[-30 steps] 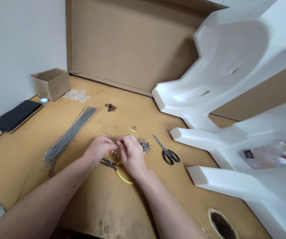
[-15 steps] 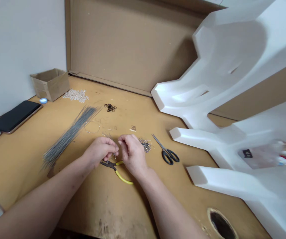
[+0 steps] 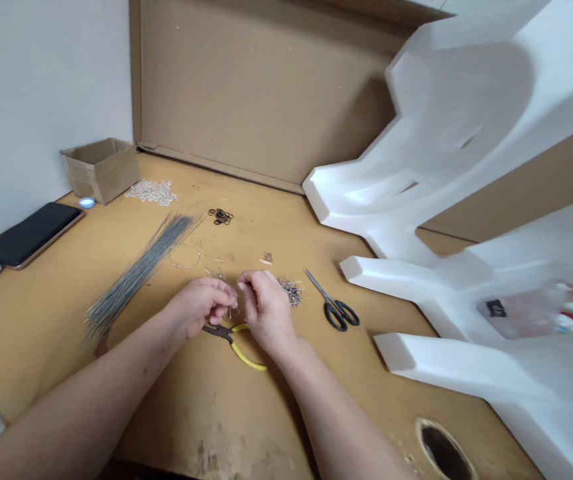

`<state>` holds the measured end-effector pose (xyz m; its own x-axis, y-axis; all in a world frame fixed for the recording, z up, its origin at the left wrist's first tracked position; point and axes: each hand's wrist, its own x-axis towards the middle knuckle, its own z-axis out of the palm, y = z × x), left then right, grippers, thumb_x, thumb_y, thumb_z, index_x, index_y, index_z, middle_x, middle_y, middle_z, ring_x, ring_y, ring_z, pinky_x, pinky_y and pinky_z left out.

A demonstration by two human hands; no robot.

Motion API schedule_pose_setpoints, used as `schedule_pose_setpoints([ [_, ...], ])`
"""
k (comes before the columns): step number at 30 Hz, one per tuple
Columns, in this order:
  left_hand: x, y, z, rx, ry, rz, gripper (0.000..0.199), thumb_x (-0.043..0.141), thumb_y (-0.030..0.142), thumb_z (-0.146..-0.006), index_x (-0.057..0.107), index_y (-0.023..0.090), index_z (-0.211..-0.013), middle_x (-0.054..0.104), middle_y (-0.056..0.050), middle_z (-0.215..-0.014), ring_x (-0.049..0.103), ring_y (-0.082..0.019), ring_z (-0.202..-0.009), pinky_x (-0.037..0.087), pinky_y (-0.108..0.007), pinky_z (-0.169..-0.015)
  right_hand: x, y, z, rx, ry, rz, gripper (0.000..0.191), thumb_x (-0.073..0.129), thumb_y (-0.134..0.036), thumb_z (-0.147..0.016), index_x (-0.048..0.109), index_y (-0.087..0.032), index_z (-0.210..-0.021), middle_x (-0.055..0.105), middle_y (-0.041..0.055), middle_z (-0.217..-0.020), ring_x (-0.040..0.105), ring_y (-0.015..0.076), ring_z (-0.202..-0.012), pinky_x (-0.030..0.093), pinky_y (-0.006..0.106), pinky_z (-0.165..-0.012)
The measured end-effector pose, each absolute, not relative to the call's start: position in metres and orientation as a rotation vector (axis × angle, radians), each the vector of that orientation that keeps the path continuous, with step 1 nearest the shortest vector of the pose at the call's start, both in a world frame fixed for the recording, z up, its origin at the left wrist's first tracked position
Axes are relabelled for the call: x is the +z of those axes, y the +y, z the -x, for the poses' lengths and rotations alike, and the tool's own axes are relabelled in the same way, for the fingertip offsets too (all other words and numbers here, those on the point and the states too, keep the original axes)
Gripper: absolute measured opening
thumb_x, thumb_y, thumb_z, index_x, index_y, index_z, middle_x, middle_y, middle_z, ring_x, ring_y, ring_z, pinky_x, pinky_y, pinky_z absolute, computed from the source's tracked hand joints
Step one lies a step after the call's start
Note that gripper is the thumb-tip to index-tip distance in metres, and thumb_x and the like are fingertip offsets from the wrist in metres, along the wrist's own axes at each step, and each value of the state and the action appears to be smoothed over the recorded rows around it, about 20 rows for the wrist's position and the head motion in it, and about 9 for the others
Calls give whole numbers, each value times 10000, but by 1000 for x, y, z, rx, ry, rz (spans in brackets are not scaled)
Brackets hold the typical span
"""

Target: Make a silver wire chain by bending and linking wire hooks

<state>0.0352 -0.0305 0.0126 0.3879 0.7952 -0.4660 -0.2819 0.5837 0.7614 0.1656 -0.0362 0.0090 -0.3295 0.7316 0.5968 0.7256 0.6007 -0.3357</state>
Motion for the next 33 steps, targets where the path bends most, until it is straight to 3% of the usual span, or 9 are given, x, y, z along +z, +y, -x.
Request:
schedule_pose_setpoints([
  [8,6,-28,-32,741,826,-609,61,492,129,-664,519,127,-609,533,-5,-548,357,-36,-347,228,-172,-340,9,-36,-166,13,-2093,1172,152,384,-144,-823,450,-206,-700,518,19,-623,478,153,-614,368,258,-539],
  [16,7,-27,-32,726,825,-572,123,468,121,-746,494,127,-626,524,0,-543,333,-21,-329,192,-145,-316,9,-37,-166,21,-2091,1153,150,382,-139,-823,460,-199,-710,529,27,-639,479,153,-624,373,260,-548],
  [24,3,-26,-32,738,794,-552,136,534,127,-729,461,130,-615,488,30,-556,279,9,-308,158,-128,-299,9,-37,-165,61,-2075,1145,156,389,-147,-827,453,-206,-699,530,19,-636,474,148,-613,370,261,-545],
  [33,9,-27,-33,777,844,-523,200,426,55,-762,454,121,-576,489,27,-512,218,13,-277,145,-131,-291,8,-37,-163,107,-2048,1150,161,396,-153,-827,443,-210,-684,524,10,-615,487,146,-599,364,254,-534],
])
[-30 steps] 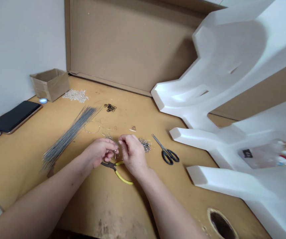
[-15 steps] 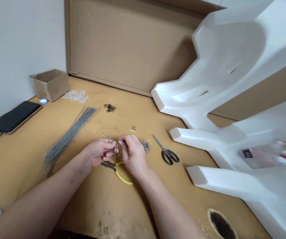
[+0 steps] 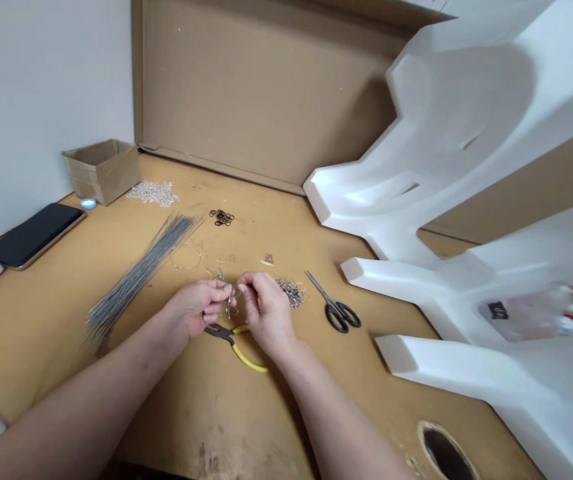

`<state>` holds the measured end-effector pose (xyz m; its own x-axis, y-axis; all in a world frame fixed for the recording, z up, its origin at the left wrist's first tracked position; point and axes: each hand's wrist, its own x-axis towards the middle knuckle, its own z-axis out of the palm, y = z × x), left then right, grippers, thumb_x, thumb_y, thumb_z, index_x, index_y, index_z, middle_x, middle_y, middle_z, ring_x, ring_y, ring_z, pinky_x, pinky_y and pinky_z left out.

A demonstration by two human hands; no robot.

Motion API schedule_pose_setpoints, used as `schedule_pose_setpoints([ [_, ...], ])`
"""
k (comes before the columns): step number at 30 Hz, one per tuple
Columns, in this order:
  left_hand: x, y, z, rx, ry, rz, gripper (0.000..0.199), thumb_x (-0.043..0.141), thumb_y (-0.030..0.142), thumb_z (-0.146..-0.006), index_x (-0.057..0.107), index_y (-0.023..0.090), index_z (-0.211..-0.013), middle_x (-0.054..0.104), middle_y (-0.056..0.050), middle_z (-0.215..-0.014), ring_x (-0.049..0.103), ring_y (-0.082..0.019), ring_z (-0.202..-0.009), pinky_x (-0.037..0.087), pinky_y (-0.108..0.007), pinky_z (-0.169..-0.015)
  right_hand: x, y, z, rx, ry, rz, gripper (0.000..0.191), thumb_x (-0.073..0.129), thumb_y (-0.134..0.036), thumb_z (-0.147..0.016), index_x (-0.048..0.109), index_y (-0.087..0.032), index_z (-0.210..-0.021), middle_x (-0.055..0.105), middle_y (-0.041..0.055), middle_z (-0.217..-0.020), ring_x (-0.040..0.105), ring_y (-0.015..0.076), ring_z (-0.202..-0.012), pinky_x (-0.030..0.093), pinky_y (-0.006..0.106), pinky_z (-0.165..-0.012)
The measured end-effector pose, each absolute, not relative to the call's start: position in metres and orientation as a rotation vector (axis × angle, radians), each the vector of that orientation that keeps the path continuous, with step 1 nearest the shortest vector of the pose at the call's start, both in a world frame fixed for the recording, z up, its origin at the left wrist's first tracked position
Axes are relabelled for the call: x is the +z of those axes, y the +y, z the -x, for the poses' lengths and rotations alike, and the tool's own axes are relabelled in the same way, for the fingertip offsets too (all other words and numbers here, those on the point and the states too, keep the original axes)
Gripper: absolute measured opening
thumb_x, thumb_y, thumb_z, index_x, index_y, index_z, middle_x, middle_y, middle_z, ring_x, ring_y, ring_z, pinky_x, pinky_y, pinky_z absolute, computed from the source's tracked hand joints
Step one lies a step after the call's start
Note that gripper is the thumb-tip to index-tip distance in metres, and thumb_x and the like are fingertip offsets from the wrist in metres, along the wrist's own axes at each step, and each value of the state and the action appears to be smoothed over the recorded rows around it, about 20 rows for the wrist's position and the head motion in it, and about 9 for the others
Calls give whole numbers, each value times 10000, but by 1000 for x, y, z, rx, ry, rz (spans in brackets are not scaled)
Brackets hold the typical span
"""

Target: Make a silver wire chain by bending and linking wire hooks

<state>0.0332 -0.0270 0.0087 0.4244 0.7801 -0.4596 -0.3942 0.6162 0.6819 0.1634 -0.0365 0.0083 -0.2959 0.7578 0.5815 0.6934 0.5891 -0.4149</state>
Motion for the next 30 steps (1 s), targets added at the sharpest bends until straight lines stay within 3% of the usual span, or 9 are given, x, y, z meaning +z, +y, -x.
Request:
schedule_pose_setpoints([
  [10,10,-27,-34,895,896,-527,202,434,28,-730,462,119,-552,496,25,-498,223,15,-277,151,-133,-305,10,-38,-161,220,-1884,1245,84,451,-212,-799,473,-201,-720,527,14,-658,486,150,-618,381,259,-548],
  [16,10,-27,-34,998,911,-515,173,514,63,-688,471,117,-529,487,31,-478,247,9,-293,152,-143,-323,11,-41,-157,406,-1794,1319,159,487,-260,-766,476,-193,-622,508,-5,-590,462,132,-573,366,245,-533],
  [30,-1,-26,-35,1062,799,-571,114,656,167,-557,558,109,-544,492,21,-475,376,-24,-394,243,-155,-378,17,-43,-154,748,-1621,1348,164,481,-283,-739,492,-176,-615,466,-34,-529,397,95,-492,330,215,-485],
])
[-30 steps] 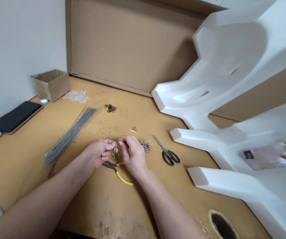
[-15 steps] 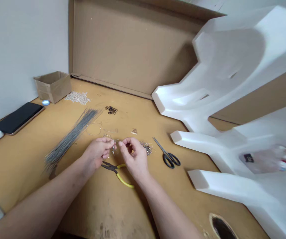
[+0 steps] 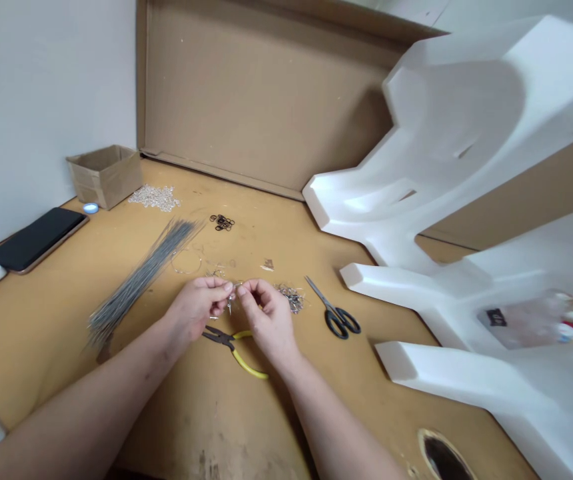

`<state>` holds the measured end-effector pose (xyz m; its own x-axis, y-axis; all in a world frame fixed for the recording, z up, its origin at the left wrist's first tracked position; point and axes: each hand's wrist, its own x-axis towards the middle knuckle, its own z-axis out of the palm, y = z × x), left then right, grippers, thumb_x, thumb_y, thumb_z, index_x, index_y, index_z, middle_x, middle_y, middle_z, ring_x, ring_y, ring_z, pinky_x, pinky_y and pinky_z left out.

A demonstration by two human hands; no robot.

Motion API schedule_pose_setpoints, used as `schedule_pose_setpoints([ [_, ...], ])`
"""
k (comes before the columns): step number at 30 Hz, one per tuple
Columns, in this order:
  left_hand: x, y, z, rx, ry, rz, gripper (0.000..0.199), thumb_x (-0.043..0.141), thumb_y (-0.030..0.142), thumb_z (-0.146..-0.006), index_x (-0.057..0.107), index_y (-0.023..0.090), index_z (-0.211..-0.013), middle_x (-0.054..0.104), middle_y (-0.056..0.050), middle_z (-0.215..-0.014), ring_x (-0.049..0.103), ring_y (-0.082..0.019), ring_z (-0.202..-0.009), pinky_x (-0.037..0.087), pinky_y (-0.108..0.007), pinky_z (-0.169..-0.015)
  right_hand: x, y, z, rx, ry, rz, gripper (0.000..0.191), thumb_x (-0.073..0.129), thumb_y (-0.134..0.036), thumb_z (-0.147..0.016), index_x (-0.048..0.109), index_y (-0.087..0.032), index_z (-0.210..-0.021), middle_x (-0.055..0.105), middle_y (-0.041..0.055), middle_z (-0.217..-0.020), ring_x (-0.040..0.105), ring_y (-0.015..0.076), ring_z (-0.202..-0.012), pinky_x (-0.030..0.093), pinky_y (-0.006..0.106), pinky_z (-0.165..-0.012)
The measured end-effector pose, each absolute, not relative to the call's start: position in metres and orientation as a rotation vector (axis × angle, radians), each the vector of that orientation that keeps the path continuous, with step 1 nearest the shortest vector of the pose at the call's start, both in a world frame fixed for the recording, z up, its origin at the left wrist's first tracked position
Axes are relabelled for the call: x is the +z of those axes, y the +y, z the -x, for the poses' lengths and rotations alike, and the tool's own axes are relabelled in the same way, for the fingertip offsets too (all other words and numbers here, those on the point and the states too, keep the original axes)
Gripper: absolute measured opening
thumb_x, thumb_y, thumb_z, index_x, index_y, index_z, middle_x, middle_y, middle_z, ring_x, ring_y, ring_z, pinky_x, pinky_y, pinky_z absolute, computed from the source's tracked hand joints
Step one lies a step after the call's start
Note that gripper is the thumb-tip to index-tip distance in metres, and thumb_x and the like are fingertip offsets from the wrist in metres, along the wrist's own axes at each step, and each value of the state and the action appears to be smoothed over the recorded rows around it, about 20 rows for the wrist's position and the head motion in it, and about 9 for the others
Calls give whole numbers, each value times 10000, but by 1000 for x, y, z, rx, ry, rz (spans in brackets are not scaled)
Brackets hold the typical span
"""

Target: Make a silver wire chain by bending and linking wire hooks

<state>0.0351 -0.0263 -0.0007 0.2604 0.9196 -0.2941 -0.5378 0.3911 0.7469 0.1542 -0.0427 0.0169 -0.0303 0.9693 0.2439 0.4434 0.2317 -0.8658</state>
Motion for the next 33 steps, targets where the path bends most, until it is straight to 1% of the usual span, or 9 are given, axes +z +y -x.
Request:
schedule_pose_setpoints([
  [9,2,-26,-35,1032,813,-558,110,647,148,-574,550,111,-539,505,8,-493,400,-36,-405,258,-165,-395,17,-42,-155,785,-1602,1331,161,484,-285,-735,486,-178,-615,466,-33,-537,390,97,-496,324,222,-492],
  [13,0,-25,-35,1041,815,-578,107,615,133,-597,543,114,-520,488,12,-475,371,-33,-390,244,-166,-391,14,-42,-155,838,-1569,1325,172,493,-308,-735,499,-177,-624,466,-32,-546,392,101,-511,323,227,-506],
  [18,2,-25,-34,1040,806,-606,121,594,117,-612,544,111,-503,464,18,-456,320,-25,-371,217,-173,-388,10,-38,-158,1024,-1463,1283,179,531,-328,-705,506,-173,-620,498,-17,-585,421,108,-551,342,237,-544],
  [25,5,-25,-34,1031,842,-586,151,579,73,-609,523,113,-473,442,26,-442,302,-22,-369,208,-177,-395,3,-36,-155,1186,-1375,1279,244,562,-391,-682,486,-177,-592,405,-55,-501,309,79,-468,253,216,-462],
  [28,4,-25,-34,1038,854,-591,160,588,87,-612,516,114,-472,434,30,-442,295,-21,-367,201,-178,-394,5,-34,-156,1223,-1394,1282,272,573,-421,-670,491,-173,-597,409,-56,-504,304,74,-464,247,216,-459],
  [31,4,-23,-31,1071,860,-612,150,604,107,-617,525,113,-489,441,31,-454,297,-20,-370,207,-177,-398,16,-32,-165,1228,-1491,1290,277,574,-427,-675,507,-163,-623,457,-38,-564,355,80,-505,280,218,-487],
  [33,4,-21,-28,1107,876,-627,141,614,113,-616,532,112,-501,471,22,-482,306,-17,-376,220,-176,-405,28,-32,-176,1090,-1546,1352,255,546,-413,-702,512,-167,-649,442,-43,-571,357,82,-514,284,217,-491],
])
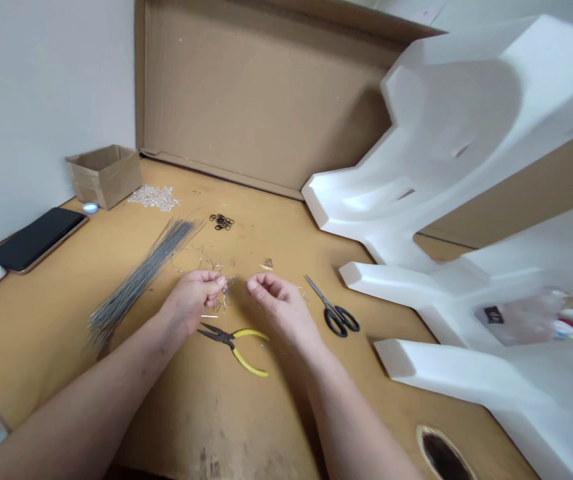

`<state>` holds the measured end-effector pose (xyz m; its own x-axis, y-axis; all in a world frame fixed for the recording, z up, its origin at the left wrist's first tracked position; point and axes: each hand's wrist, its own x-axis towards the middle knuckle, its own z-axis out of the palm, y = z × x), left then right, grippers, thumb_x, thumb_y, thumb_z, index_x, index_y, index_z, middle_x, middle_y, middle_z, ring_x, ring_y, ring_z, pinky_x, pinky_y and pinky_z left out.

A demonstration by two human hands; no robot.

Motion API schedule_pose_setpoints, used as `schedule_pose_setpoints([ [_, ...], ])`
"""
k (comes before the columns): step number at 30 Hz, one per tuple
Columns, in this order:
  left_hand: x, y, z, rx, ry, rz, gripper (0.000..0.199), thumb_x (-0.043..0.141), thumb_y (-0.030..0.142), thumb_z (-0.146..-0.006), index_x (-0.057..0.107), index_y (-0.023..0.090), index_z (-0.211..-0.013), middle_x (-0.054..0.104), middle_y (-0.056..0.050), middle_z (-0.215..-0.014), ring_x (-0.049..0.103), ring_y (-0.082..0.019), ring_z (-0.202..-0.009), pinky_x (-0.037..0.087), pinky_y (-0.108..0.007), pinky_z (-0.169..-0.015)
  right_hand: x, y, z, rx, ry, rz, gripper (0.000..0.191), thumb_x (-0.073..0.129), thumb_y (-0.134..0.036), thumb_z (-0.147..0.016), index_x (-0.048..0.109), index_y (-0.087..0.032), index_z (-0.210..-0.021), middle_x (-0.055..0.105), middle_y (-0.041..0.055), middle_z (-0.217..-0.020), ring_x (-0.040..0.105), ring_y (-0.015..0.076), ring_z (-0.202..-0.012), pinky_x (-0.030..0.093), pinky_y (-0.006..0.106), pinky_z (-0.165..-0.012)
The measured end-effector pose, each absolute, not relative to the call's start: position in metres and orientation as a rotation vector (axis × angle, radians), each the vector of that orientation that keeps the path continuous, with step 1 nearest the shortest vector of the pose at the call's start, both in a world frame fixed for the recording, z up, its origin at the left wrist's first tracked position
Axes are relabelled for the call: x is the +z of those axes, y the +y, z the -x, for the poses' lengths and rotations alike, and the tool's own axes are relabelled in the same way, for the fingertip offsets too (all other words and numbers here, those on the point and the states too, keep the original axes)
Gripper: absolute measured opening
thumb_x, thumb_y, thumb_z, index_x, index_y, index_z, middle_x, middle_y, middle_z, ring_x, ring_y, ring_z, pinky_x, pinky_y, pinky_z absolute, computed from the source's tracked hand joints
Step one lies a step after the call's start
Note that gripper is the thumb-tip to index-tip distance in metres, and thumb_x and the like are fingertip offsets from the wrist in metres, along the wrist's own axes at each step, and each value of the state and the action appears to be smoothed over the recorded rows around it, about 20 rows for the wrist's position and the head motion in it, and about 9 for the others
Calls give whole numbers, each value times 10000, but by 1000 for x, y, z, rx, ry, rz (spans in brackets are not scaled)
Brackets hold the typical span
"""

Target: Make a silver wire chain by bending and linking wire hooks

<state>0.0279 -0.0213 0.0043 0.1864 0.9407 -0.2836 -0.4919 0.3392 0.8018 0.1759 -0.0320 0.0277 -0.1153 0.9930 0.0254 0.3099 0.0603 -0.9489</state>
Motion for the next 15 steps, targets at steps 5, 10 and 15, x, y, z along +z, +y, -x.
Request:
schedule_pose_setpoints([
  [5,6,-15,-19,1218,893,-634,149,612,101,-618,528,109,-495,494,9,-498,317,-12,-379,226,-174,-405,50,-40,-194,963,-2170,1497,141,558,-292,-701,550,-172,-628,473,-40,-550,388,93,-511,301,229,-506],
  [10,10,-14,-14,1238,846,-614,143,640,131,-611,528,105,-524,522,0,-545,320,-4,-380,226,-166,-393,51,-47,-190,689,-2497,1652,27,581,-185,-679,563,-184,-699,563,6,-692,478,133,-637,346,268,-607],
  [15,14,-15,-12,1190,816,-644,158,649,161,-615,516,107,-550,543,-1,-570,314,4,-365,232,-158,-382,52,-48,-190,664,-2575,1636,91,599,-192,-675,557,-179,-754,571,28,-774,492,152,-708,366,279,-649],
])
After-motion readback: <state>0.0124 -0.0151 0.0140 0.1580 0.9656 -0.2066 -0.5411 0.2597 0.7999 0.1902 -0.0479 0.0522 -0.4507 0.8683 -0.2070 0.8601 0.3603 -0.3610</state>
